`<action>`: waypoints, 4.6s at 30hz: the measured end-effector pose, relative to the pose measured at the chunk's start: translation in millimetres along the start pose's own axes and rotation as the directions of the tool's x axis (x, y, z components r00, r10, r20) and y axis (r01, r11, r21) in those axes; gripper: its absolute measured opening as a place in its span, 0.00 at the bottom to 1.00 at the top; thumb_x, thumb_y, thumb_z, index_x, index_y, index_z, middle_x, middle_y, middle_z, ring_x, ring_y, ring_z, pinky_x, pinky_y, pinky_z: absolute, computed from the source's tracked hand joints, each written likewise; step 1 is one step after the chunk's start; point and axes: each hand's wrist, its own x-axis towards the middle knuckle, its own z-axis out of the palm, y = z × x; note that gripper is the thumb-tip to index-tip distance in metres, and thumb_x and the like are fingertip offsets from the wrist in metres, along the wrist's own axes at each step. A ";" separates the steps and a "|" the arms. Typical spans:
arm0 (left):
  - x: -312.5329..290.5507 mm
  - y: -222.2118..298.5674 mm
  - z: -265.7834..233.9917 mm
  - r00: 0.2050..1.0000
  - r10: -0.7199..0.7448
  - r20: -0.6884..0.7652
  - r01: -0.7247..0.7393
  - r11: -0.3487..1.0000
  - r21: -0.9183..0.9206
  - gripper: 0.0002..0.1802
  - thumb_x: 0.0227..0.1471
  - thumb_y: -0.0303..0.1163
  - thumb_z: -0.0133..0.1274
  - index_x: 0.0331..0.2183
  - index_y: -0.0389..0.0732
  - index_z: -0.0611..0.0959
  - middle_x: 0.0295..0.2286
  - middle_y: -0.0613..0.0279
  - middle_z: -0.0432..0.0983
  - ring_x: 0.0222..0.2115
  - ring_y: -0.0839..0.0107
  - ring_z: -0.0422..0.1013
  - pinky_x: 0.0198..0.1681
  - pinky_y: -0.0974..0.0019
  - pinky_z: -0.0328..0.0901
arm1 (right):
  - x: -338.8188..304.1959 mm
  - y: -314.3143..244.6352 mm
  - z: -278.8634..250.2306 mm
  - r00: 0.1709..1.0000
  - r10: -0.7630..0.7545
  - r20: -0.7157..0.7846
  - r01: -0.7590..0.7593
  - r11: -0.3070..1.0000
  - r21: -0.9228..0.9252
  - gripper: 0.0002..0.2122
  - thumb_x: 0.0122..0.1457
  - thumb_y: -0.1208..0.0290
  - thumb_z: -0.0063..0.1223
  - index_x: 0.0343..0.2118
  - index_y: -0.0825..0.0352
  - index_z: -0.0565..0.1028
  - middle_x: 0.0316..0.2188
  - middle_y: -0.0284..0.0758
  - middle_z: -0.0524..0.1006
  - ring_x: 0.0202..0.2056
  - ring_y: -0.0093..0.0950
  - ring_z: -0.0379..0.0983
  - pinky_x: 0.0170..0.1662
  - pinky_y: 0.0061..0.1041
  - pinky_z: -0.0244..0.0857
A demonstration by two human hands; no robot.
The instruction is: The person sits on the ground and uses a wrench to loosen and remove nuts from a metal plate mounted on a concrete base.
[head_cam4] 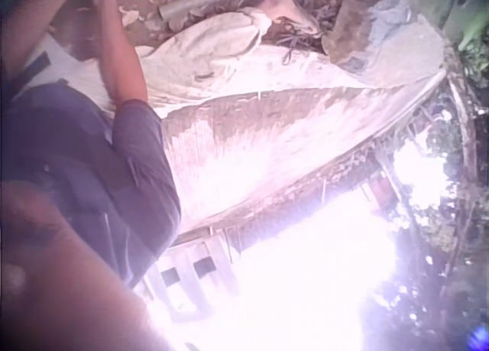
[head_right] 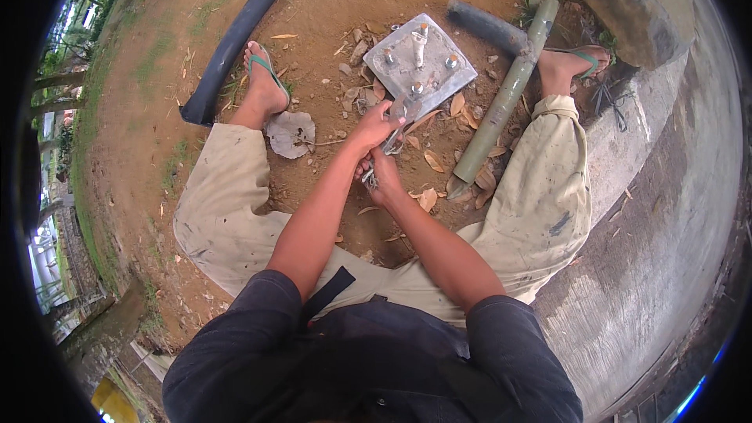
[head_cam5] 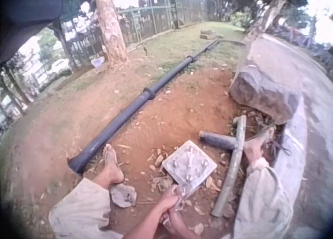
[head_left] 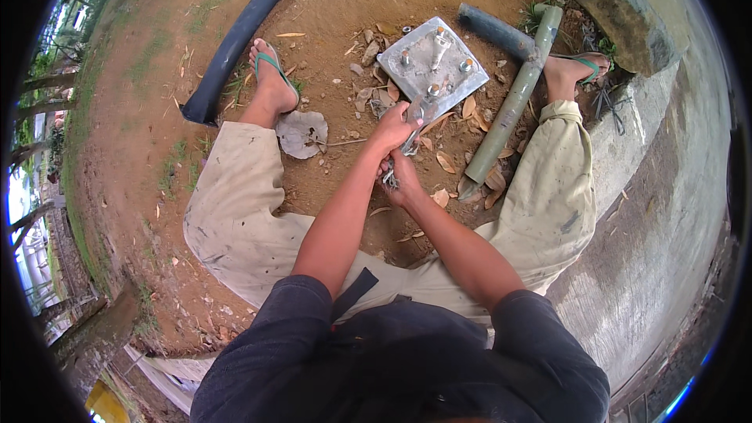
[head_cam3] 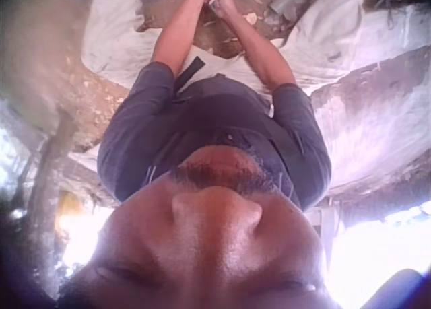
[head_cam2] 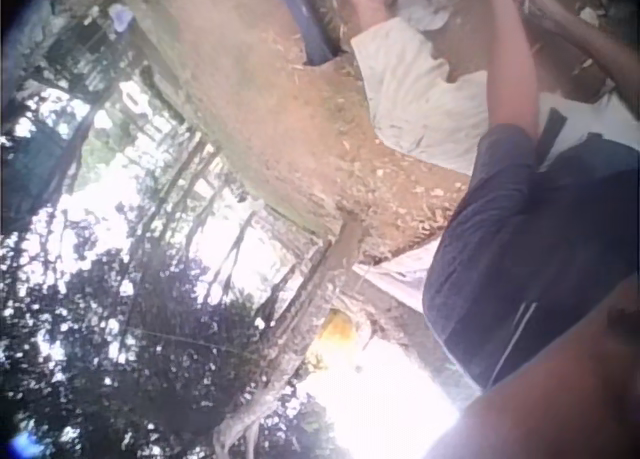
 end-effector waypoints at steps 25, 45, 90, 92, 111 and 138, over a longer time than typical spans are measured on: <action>28.5 36.4 -0.8 1.000 0.009 0.001 -0.009 0.959 0.282 0.18 0.57 0.29 0.61 0.45 0.28 0.77 0.31 0.50 0.83 0.26 0.65 0.81 0.33 0.63 0.71 | 27.9 -17.9 6.8 0.990 -0.136 -0.037 0.137 0.990 0.022 0.13 0.70 0.62 0.49 0.27 0.58 0.68 0.17 0.22 0.63 0.17 0.17 0.59 0.22 0.20 0.56; 47.1 -20.7 0.1 0.998 0.062 0.002 -0.061 0.985 0.162 0.22 0.57 0.41 0.62 0.42 0.30 0.81 0.32 0.47 0.83 0.33 0.56 0.79 0.42 0.56 0.70 | 15.4 -31.6 0.3 0.999 0.037 0.016 -0.037 0.999 0.016 0.17 0.70 0.63 0.44 0.22 0.56 0.61 0.12 0.22 0.58 0.13 0.18 0.53 0.18 0.22 0.48; 16.0 16.1 -20.8 0.981 -0.108 0.163 0.079 0.982 0.174 0.10 0.66 0.33 0.51 0.42 0.35 0.79 0.31 0.61 0.81 0.31 0.75 0.74 0.36 0.66 0.68 | 43.3 -4.8 11.6 0.985 -0.170 -0.022 0.170 0.985 0.039 0.14 0.73 0.61 0.43 0.29 0.60 0.64 0.17 0.26 0.63 0.17 0.22 0.60 0.21 0.25 0.57; 18.6 13.2 -19.7 0.980 -0.078 0.182 0.059 0.993 0.105 0.10 0.66 0.32 0.51 0.42 0.34 0.78 0.31 0.60 0.81 0.31 0.75 0.74 0.36 0.66 0.68 | 41.8 -6.3 9.2 0.989 -0.146 -0.024 0.148 0.987 0.056 0.14 0.73 0.62 0.42 0.29 0.60 0.65 0.17 0.26 0.63 0.17 0.22 0.61 0.20 0.25 0.58; 8.2 3.1 -8.2 0.966 -0.134 0.222 0.150 0.987 -0.056 0.20 0.67 0.46 0.50 0.42 0.37 0.80 0.32 0.57 0.83 0.30 0.74 0.75 0.35 0.65 0.71 | 21.7 -32.7 -15.4 0.997 0.071 0.042 -0.071 0.997 0.003 0.16 0.70 0.63 0.47 0.24 0.60 0.62 0.13 0.26 0.61 0.12 0.21 0.58 0.17 0.25 0.55; -24.9 -45.9 16.6 0.996 -0.048 -0.078 0.037 0.990 -0.136 0.30 0.67 0.52 0.49 0.25 0.36 0.83 0.16 0.69 0.71 0.14 0.82 0.60 0.16 0.71 0.56 | 14.9 -30.6 -7.6 0.976 0.024 -0.217 -0.045 0.995 -0.092 0.34 0.64 0.27 0.31 0.27 0.59 0.69 0.15 0.26 0.66 0.13 0.21 0.62 0.17 0.23 0.58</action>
